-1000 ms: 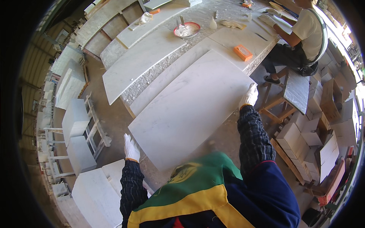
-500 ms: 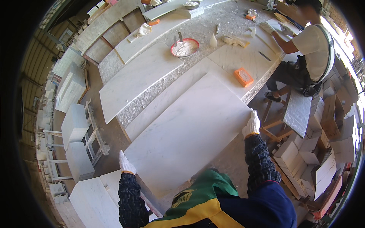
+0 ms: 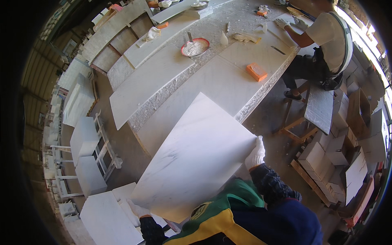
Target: The person smooths and cleans a large white stone slab on a workbench using a small metal scraper and an orange sanding block. They repeatedly scrape the surface, wipe it with gloved hands, and sand the edges, then flip the slab to work on the other side.
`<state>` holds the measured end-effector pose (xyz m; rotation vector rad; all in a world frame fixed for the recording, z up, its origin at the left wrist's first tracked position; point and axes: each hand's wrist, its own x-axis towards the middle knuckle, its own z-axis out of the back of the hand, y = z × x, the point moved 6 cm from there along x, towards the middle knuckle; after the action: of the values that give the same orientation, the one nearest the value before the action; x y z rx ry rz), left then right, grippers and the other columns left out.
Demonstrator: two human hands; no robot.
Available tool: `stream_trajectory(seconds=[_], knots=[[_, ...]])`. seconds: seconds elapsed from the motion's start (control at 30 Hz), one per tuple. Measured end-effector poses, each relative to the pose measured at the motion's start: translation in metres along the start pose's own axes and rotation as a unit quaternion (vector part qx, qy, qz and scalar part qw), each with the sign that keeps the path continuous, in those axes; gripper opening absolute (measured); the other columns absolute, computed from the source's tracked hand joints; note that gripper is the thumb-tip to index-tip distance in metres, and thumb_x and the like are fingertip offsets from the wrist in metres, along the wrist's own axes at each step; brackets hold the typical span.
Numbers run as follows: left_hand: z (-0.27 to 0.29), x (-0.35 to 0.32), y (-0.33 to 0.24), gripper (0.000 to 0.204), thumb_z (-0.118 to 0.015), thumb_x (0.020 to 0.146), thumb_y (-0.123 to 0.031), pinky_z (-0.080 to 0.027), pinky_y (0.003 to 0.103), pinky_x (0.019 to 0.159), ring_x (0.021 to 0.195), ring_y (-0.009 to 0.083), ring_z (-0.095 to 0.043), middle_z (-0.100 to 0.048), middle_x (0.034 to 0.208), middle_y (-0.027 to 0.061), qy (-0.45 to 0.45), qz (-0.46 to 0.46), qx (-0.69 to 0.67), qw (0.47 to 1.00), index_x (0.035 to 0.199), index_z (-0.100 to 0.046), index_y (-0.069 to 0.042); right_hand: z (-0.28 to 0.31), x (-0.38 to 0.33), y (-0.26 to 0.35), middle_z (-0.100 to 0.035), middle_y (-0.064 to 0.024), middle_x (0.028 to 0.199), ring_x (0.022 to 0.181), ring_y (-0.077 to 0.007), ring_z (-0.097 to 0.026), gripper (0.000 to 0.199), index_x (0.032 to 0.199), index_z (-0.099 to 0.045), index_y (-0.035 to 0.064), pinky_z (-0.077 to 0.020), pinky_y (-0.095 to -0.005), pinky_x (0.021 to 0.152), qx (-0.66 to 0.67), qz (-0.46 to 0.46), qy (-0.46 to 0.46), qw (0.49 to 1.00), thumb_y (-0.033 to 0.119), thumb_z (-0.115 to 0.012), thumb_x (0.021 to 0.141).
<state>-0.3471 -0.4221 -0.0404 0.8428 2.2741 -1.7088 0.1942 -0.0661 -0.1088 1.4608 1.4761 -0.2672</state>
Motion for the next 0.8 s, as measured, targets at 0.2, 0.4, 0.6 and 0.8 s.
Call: stream_trajectory(seconds=[0.2, 0.4, 0.6, 0.8], knots=[[0.071, -0.008, 0.003, 0.083, -0.039, 0.106, -0.069, -0.028, 0.045, 0.123, 0.142, 0.033, -0.043, -0.048, 0.157, 0.0153, -0.003, -0.059, 0.056, 0.997, 0.153, -0.047, -0.001, -0.004, -0.047, -0.02, -0.07, -0.006, 0.103, 0.095, -0.0247, -0.064, 0.037, 0.109, -0.071, 0.0085, -0.0548, -0.0432, 0.088, -0.07, -0.021, 0.005, 0.997, 0.045, -0.065, 0.103], [0.097, -0.017, 0.039, 0.081, -0.035, 0.107, -0.068, -0.029, 0.047, 0.123, 0.144, 0.0326, -0.042, -0.048, 0.158, 0.0134, -0.092, -0.022, 0.059, 0.994, 0.154, -0.046, -0.003, -0.035, -0.057, -0.012, -0.068, -0.0037, 0.099, 0.09, -0.0198, -0.063, 0.032, 0.107, -0.071, 0.0115, -0.0545, -0.0386, 0.08, -0.121, -0.023, 0.034, 0.992, 0.042, -0.063, 0.104], [0.085, -0.019, 0.048, 0.077, -0.033, 0.109, -0.065, -0.033, 0.046, 0.121, 0.144, 0.0307, -0.044, -0.049, 0.157, 0.0111, -0.044, -0.009, 0.083, 0.996, 0.153, -0.048, -0.004, -0.061, -0.036, -0.013, -0.07, -0.004, 0.112, 0.105, -0.0217, -0.062, 0.035, 0.115, -0.071, 0.0088, -0.051, -0.04, 0.096, -0.139, -0.04, 0.116, 0.983, 0.041, -0.066, 0.103], [0.095, -0.003, 0.037, 0.073, -0.03, 0.11, -0.063, -0.034, 0.043, 0.12, 0.14, 0.027, -0.047, -0.053, 0.151, 0.0087, -0.001, 0.005, 0.085, 0.996, 0.149, -0.05, -0.004, -0.065, -0.027, -0.024, -0.067, -0.0047, 0.104, 0.097, -0.0184, -0.062, 0.034, 0.111, -0.069, 0.0078, -0.0532, -0.0368, 0.086, -0.139, -0.029, 0.122, 0.982, 0.041, -0.063, 0.104]])
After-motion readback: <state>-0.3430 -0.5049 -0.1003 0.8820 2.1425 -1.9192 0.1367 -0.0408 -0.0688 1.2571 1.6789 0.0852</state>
